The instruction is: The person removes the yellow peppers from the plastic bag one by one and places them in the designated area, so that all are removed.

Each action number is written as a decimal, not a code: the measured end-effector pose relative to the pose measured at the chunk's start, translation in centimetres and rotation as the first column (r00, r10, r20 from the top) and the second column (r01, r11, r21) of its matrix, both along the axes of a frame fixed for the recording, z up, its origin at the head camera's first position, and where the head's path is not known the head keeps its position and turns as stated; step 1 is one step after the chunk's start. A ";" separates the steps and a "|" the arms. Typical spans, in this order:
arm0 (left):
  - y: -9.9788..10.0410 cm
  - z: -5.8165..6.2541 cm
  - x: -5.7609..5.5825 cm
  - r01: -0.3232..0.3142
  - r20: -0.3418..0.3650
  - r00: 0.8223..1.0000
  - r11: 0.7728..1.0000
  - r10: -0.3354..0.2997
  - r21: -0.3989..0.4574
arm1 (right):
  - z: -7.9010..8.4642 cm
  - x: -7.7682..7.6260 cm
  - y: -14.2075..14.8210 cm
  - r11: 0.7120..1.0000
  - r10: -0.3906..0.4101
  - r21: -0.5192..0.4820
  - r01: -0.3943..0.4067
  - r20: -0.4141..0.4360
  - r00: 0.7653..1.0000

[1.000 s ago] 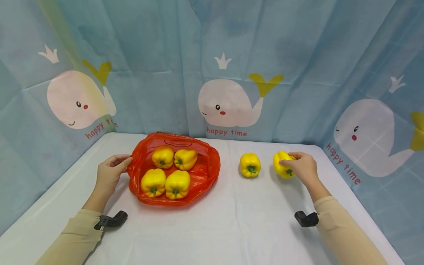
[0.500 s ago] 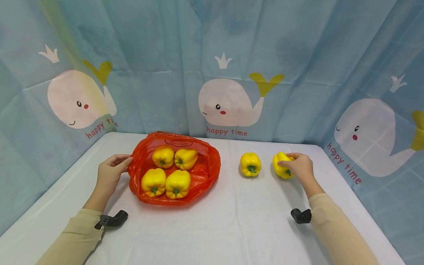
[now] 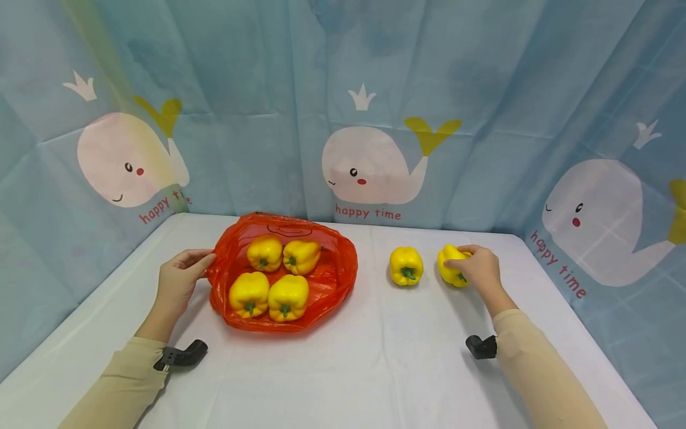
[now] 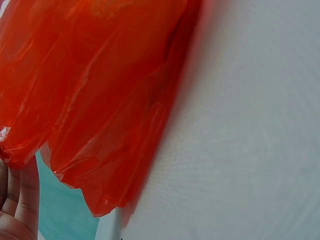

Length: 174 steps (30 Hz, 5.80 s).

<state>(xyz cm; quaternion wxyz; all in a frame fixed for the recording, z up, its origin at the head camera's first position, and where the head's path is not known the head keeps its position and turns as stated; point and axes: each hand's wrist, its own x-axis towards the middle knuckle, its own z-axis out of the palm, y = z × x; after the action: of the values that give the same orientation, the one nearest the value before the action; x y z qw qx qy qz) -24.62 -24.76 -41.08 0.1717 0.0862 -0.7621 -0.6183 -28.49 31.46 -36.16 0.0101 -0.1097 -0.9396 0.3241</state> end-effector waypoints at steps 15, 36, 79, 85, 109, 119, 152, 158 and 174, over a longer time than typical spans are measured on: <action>0.0 0.0 0.0 0.005 -0.004 1.000 1.000 -0.005 -0.006 | -0.5 0.0 -0.5 0.999 0.012 0.031 -0.012 -0.004 1.000; -0.3 -0.2 0.0 -0.002 0.002 1.000 0.997 0.001 0.080 | -0.5 0.4 -1.4 0.999 0.022 0.044 -0.021 -0.039 0.999; -0.3 -0.4 0.1 0.036 -0.022 0.999 0.966 -0.031 0.255 | 0.4 0.7 -1.9 0.998 0.056 0.035 -0.053 -0.097 0.994; -0.3 -0.3 0.1 0.031 -0.017 0.999 0.964 -0.027 0.265 | 1.7 1.6 -2.9 0.995 0.094 0.026 -0.092 -0.151 0.984; -0.4 -0.4 0.0 0.035 -0.006 0.999 0.966 -0.035 0.257 | 4.5 5.1 -8.8 0.972 0.205 -0.066 -0.223 -0.212 0.956; -0.3 -0.4 0.0 0.027 -0.006 1.000 0.967 -0.027 0.255 | 4.5 5.4 -10.7 0.958 0.225 -0.140 -0.250 -0.175 0.959; -0.4 -0.5 0.0 0.042 -0.021 0.999 0.968 -0.038 0.248 | 3.1 4.4 -19.2 0.874 0.330 -0.350 -0.338 -0.084 0.940; -0.4 -0.5 0.0 0.041 -0.017 0.999 0.970 -0.037 0.238 | 2.8 3.9 -20.4 0.882 0.348 -0.329 -0.337 -0.026 0.937; -0.4 -0.5 0.0 0.050 -0.037 0.998 0.972 -0.043 0.229 | 1.5 3.2 -23.4 0.869 0.414 -0.309 -0.386 0.028 0.910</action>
<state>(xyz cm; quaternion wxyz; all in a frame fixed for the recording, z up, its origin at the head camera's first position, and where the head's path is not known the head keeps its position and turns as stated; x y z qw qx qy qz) -24.67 -25.18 -41.53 0.1579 0.0778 -0.6845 -0.7075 -25.34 8.06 -34.63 -0.1180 0.0722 -0.8818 0.4510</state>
